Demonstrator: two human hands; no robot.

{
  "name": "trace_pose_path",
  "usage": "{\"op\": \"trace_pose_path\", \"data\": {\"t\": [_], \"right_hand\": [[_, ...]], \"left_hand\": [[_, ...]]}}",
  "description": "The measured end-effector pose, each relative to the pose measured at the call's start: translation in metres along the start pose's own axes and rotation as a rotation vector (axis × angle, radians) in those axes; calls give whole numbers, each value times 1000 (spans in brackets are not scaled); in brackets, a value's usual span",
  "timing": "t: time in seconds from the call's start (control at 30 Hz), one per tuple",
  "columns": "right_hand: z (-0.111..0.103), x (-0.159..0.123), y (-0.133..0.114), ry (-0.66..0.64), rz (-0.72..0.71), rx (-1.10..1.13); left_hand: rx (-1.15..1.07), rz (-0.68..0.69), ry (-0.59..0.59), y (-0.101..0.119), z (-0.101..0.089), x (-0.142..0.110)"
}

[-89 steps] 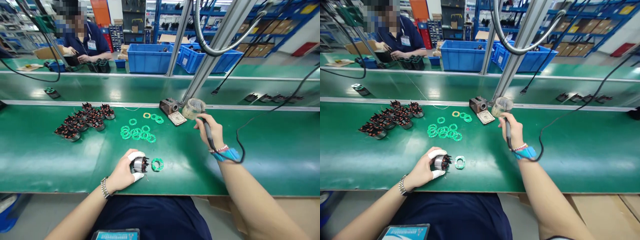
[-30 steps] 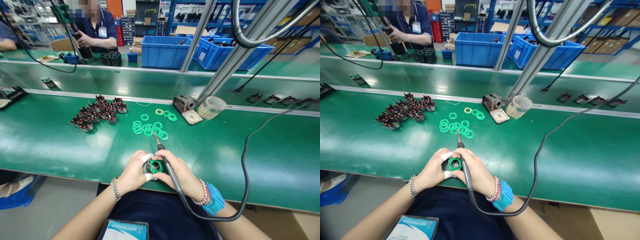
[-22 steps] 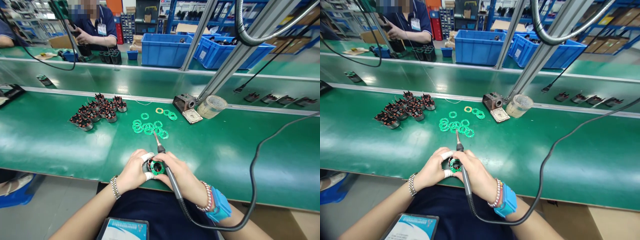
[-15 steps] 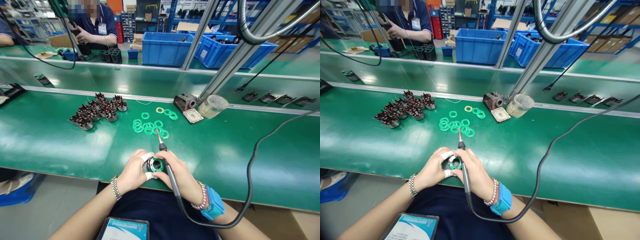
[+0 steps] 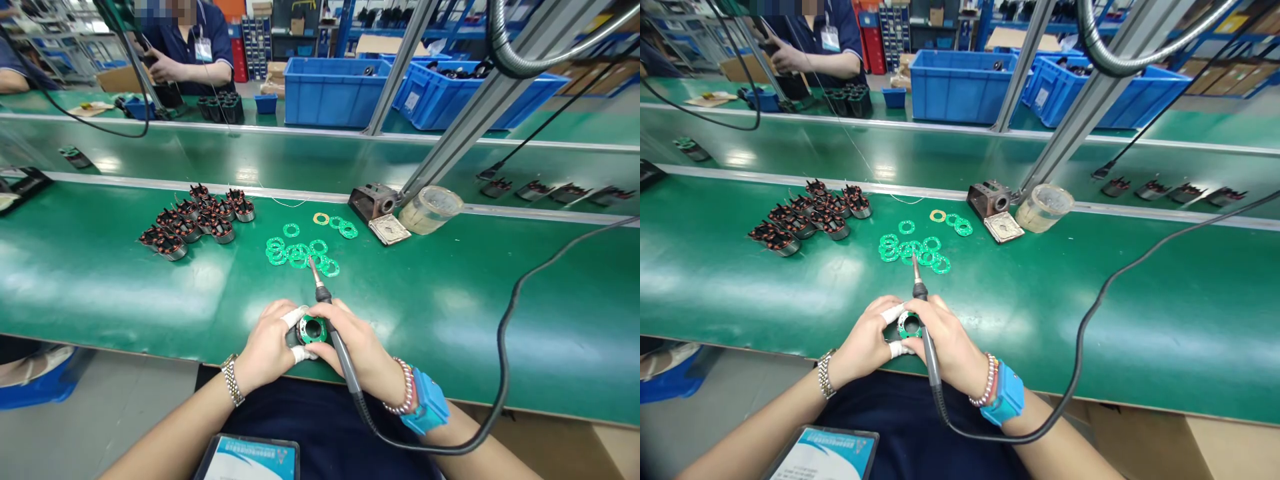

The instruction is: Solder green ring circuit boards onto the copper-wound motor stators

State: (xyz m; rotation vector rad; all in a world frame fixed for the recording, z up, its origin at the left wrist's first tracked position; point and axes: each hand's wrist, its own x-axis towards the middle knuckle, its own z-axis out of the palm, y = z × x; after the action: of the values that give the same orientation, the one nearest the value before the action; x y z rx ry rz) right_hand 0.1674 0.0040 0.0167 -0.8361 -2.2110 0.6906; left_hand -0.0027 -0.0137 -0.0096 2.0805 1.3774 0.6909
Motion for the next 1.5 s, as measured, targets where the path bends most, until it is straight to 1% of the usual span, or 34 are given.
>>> {"op": "trace_pose_path", "data": {"t": [0.07,0.13,0.27,0.33,0.47,0.6,0.77,0.97,1.07,1.17,1.27,1.33,1.4,1.5], "right_hand": [[-2,-1,1,0,-4,-3],[-6,-6,2,32,-13,-8],[-16,-26,1,186,67,-59],[-17,-37,-1,224,105,-59],[-9,-49,-6,214,105,-13],[-1,-50,-6,176,126,-8],[2,-49,-3,163,125,-2],[3,-46,-1,144,113,-14],[-2,-46,-1,128,121,-13],[-7,-45,0,126,155,16],[-4,-37,-1,98,136,57],[3,-29,-2,68,111,68],[11,-21,-3,63,91,65],[16,-14,-1,46,59,86]], "left_hand": [[-1,-4,9,-1,1,-1],[-18,0,15,-1,0,-4],[-89,11,45,-1,1,-8],[-123,3,80,0,3,-9],[-158,-36,188,6,9,-9],[-145,-61,241,10,12,-9],[-140,-54,243,10,10,-9],[-140,-72,233,10,14,-8],[-128,-88,168,9,9,-10],[-83,-54,19,6,-5,-13],[-10,13,-109,2,-21,-14],[63,24,-139,0,-29,-12],[126,26,-139,-2,-34,-9],[158,53,-161,-3,-39,-3]]}}
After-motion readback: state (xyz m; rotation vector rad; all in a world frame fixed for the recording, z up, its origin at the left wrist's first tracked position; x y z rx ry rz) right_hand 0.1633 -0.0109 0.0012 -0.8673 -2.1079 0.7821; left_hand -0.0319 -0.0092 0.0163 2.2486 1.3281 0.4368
